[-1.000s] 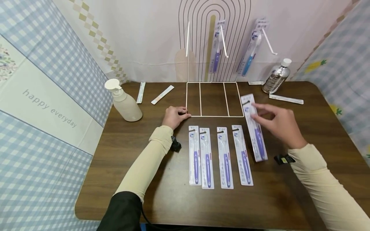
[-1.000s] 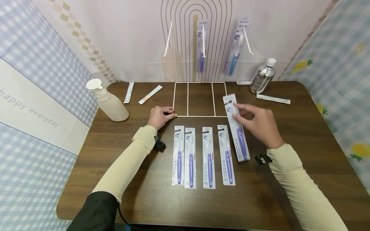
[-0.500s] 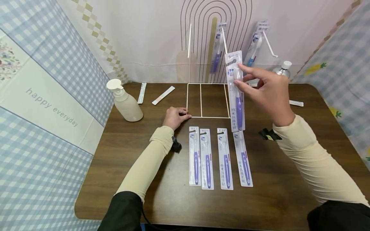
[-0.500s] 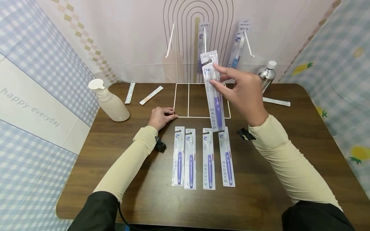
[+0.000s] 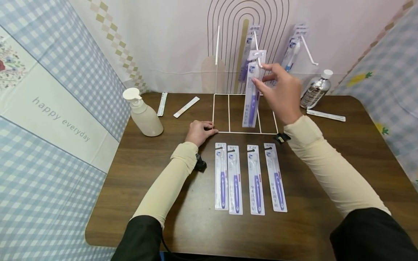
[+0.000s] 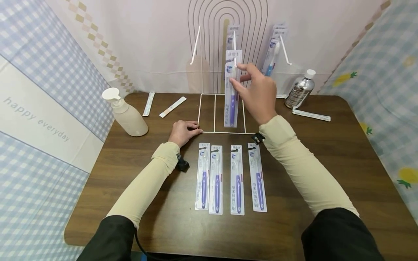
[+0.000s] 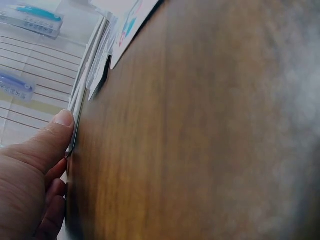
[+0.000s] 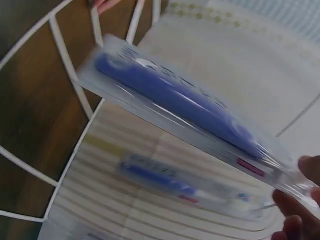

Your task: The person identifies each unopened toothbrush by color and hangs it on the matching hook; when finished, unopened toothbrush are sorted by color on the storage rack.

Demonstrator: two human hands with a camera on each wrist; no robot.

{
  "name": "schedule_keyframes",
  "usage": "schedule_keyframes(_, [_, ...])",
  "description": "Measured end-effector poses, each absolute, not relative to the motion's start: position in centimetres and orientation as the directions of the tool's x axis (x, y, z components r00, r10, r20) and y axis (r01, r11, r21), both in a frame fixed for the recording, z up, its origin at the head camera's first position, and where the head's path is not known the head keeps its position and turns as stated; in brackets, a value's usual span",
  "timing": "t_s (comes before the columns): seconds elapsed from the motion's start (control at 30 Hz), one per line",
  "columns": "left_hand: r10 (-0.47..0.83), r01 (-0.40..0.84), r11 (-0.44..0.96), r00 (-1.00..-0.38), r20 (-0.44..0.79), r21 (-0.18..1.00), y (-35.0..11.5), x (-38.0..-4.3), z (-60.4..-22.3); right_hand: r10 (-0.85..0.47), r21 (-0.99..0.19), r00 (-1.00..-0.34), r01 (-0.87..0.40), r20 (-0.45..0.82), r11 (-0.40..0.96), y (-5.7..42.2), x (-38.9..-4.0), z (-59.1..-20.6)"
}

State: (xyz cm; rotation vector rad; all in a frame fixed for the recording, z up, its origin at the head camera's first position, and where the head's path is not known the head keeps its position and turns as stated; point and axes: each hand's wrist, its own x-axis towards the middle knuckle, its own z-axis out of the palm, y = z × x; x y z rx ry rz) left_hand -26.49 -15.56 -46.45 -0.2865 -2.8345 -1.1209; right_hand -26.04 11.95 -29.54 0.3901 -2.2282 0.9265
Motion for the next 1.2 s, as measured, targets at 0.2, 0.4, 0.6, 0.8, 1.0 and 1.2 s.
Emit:
schedule_keyframes(0.2, [0.147,0.198,0.717,-0.980,0.132,0.669,-15.2,-26.1,-46.3,0.084,-0.553,-0.752,-0.399,0.654,0.731,11.2,-30.5,-30.1])
schedule_keyframes(0.4, [0.153,0.197,0.715,-0.980,0.125,0.670,-14.8,-25.9,-46.5,0.151,-0.596,-0.793,-0.302,0.590,0.744,10.9,-33.5,-29.9])
schedule_keyframes(0.6, [0.161,0.192,0.709,-0.981,0.109,0.678,-14.5,-25.8,-46.6,0.170,-0.599,-0.800,-0.270,0.575,0.753,11.0,-34.9,-30.1])
schedule_keyframes(0.8, [0.152,0.181,0.704,-0.983,0.103,0.687,-14.8,-25.7,-46.7,0.167,-0.604,-0.805,-0.271,0.568,0.749,11.1,-35.4,-30.4])
schedule_keyframes(1.0, [0.137,0.165,0.711,-0.986,0.096,0.684,-15.4,-25.7,-46.6,0.188,-0.624,-0.810,-0.255,0.555,0.739,11.2,-35.2,-30.8])
schedule_keyframes(1.2, [0.137,0.178,0.706,-0.984,0.114,0.685,-15.6,-26.4,-46.2,0.238,-0.725,-0.812,-0.293,0.532,0.623,12.2,-32.3,-30.8])
